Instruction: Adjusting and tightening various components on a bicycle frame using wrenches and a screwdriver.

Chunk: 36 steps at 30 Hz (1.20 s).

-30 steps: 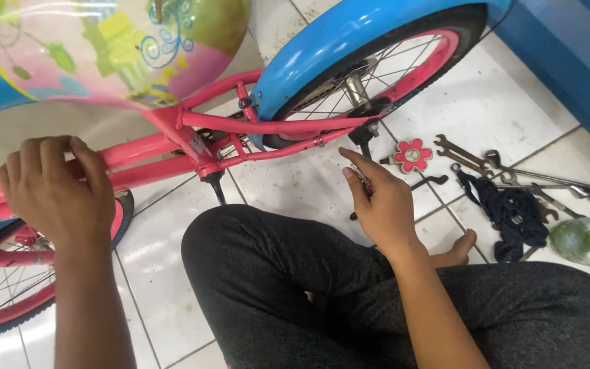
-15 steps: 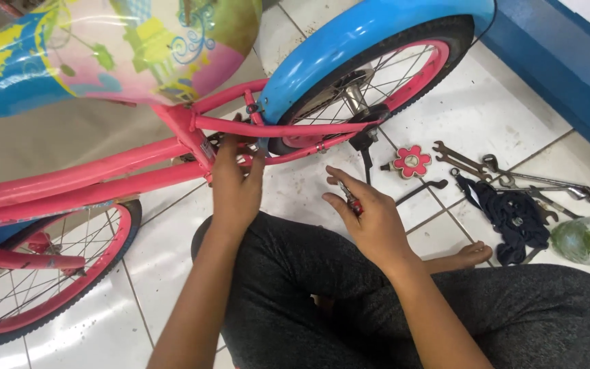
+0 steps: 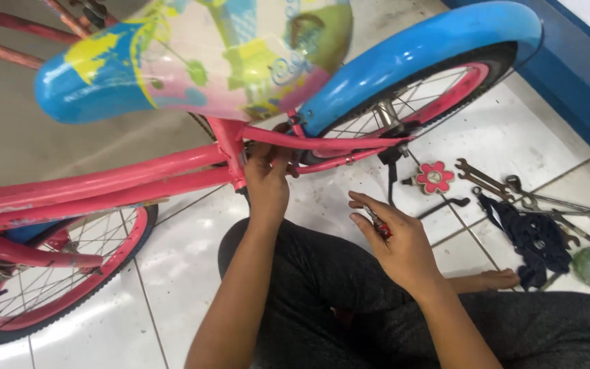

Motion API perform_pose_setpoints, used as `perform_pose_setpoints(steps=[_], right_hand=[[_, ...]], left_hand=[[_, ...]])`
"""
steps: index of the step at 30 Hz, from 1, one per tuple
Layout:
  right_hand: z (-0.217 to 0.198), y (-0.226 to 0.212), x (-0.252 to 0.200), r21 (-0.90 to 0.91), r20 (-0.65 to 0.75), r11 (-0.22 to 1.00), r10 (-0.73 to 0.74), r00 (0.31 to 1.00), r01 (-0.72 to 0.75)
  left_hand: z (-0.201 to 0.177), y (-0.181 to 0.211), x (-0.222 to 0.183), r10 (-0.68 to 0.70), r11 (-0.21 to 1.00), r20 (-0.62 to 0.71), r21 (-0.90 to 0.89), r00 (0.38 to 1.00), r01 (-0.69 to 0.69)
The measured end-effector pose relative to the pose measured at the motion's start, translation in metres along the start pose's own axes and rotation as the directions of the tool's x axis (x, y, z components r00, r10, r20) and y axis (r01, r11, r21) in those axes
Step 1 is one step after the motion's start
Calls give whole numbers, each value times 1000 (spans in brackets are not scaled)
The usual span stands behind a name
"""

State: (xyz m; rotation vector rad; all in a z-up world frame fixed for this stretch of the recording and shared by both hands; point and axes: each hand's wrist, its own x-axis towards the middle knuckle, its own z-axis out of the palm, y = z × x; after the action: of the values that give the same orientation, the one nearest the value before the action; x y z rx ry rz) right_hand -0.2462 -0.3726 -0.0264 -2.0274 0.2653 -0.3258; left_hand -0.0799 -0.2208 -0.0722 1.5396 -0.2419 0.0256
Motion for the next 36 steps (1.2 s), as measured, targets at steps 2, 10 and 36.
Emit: perform_pose_setpoints(steps=[2, 10, 36], right_hand=[[4, 0, 6, -4, -13, 1000, 2, 1000, -2], [3, 2, 13, 28, -19, 1000, 1, 1000, -1], [8, 44, 15, 132, -123, 991, 48, 991, -32]], left_hand=[[0, -3, 6, -16, 999, -8, -44, 1000, 16], [4, -18, 4, 132, 974, -68, 194, 989, -117], [-31, -17, -2, -119, 917, 49, 389, 992, 91]])
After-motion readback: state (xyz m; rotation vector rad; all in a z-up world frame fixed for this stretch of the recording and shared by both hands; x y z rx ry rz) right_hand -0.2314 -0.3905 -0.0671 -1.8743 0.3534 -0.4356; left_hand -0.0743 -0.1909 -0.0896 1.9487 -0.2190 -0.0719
